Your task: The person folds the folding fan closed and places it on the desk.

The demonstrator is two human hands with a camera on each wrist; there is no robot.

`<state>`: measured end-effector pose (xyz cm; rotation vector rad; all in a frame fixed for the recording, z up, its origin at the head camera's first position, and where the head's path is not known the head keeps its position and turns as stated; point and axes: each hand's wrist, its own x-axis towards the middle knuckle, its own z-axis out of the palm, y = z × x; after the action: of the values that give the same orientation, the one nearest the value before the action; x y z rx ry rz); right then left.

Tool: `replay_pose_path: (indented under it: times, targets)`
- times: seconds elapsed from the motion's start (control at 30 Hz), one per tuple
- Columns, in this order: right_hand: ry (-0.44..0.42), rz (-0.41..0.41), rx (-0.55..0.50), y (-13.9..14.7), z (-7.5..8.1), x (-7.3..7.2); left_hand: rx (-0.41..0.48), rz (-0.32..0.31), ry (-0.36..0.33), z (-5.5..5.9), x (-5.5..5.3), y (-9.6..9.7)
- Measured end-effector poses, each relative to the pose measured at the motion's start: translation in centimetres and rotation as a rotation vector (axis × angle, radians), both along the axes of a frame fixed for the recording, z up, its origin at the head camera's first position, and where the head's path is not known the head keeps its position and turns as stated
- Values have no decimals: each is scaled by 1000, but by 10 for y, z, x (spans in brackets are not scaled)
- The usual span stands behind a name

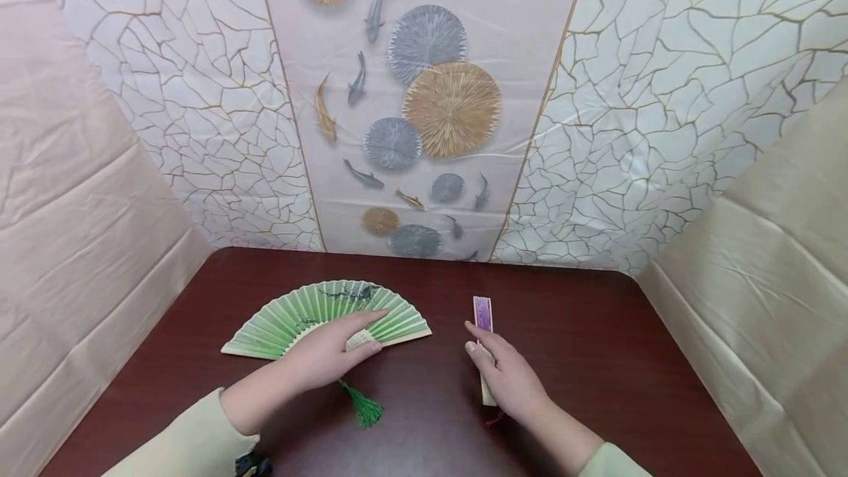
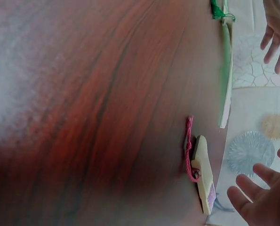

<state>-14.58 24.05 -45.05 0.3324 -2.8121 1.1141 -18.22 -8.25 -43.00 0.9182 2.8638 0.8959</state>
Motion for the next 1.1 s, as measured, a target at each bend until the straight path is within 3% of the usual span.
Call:
replay_pose_path:
  times: [0.2, 0.33, 0.6, 0.8, 1.1]
  targets:
    - [115, 111, 178, -6, -2, -5, -140, 41, 144, -7, 7, -31]
    - [201, 167, 314, -9, -4, -9, -226, 85, 172, -8, 10, -48]
    - [281, 208, 451, -18, -7, -20, -307, 170, 221, -15, 16, -75]
    - [298, 207, 481, -22, -7, -27, -299, 224, 247, -19, 17, -87]
    - [317, 218, 464, -23, -9, -34, -286, 252, 238, -21, 16, -96]
